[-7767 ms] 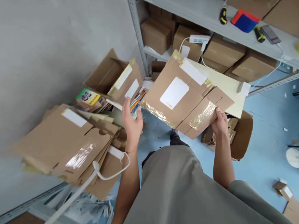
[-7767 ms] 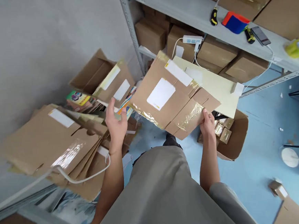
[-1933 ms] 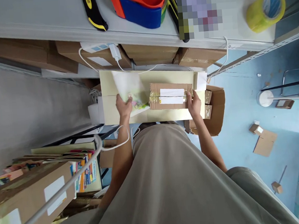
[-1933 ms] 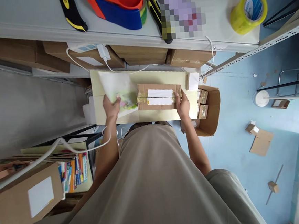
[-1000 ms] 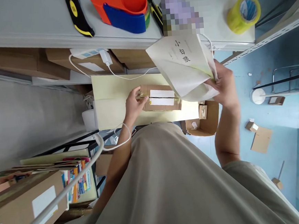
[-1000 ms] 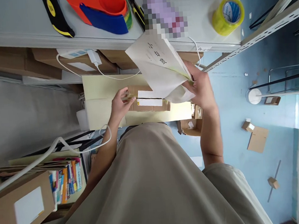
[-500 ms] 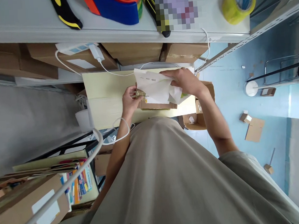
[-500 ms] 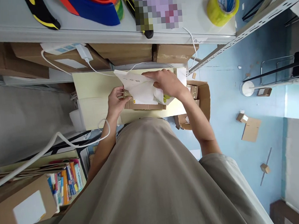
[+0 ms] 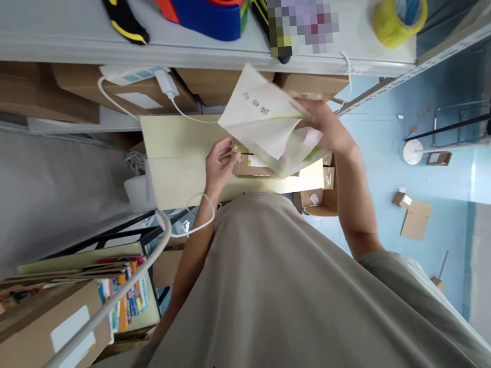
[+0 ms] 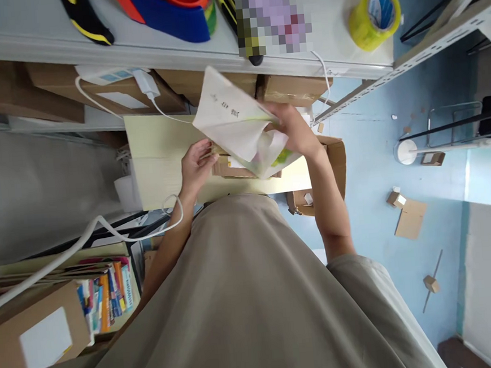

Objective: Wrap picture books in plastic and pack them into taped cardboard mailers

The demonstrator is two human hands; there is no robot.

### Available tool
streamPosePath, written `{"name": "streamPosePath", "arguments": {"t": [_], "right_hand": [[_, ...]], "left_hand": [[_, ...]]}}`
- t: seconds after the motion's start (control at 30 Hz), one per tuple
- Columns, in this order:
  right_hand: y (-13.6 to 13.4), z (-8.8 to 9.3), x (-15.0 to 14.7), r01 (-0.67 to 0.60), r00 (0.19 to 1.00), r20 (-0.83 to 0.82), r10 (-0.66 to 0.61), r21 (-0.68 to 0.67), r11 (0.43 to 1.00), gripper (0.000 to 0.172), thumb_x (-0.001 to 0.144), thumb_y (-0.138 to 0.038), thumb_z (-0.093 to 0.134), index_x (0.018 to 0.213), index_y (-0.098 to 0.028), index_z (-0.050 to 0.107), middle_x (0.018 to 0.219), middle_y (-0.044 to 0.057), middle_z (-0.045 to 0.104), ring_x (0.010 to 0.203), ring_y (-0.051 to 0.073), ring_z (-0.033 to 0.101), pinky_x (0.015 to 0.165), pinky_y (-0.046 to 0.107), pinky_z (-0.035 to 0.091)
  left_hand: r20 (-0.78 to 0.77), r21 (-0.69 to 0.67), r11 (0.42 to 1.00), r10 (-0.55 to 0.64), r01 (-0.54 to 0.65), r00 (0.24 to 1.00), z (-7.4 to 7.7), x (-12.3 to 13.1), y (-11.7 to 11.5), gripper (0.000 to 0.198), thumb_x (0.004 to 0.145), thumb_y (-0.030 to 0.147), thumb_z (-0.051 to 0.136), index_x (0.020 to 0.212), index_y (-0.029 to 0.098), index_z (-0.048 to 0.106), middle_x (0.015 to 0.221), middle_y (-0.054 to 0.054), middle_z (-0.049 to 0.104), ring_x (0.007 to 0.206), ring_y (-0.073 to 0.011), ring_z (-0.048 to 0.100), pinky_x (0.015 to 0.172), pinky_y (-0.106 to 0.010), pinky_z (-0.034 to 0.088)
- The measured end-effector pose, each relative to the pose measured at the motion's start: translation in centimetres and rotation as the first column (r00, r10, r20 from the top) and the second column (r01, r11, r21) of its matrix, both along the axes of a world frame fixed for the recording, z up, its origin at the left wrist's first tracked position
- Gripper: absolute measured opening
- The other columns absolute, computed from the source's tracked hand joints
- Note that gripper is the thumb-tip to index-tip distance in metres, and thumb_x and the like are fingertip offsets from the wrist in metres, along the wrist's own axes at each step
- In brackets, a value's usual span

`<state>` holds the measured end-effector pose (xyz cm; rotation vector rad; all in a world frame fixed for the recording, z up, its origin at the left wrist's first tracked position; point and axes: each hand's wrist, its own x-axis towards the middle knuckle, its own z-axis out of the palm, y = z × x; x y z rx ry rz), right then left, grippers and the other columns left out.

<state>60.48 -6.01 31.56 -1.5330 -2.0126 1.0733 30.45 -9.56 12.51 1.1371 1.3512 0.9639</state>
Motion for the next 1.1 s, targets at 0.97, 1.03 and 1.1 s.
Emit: {"name": "streamPosePath", "arguments": {"t": [0.97,1.03,1.1], "right_hand": [[-11.8,-7.4,-10.7,0.198,0.86,-0.334,-0.386,-0.477,0.856,0.054,0.103,-0.07,0.076,0.138,-0.03,0.083,0.143,0.012,0.085,0.126,0.031,0.084,0.113,0.054,0.069],[-11.9,-6.9,-7.8,0.481,0.791,-0.254,-0.557,-0.305,0.822,0.051,0.107,-0.068,0.07,0.138,-0.029,0.083,0.139,0.012,0.085,0.123,0.03,0.084,0.107,0.052,0.07],[-11.8,-7.6,-4.9,0.728,0.667,-0.172,-0.725,-0.055,0.683,0.055,0.108,-0.069,0.064,0.14,-0.027,0.08,0.138,0.015,0.083,0.127,0.031,0.082,0.104,0.051,0.07]], "left_hand": [[-0.642,-0.273,0.841,0.202,-0.467,0.74,-11.8,-19.6,-0.6,0.056,0.077,0.035,0.094,0.124,0.018,0.07,0.141,-0.025,0.075,0.153,-0.0489,0.059,0.135,-0.068,0.042],[-0.616,-0.186,0.868,0.263,-0.461,0.743,-10.8,-18.4,-0.6,0.064,0.08,0.043,0.095,0.132,0.017,0.07,0.15,-0.028,0.07,0.16,-0.0489,0.054,0.138,-0.066,0.04],[-0.498,-0.153,0.912,0.262,-0.381,0.827,-9.1,-15.8,-0.3,0.066,0.088,0.053,0.092,0.139,0.018,0.069,0.154,-0.026,0.069,0.159,-0.0449,0.058,0.135,-0.061,0.046]]}}
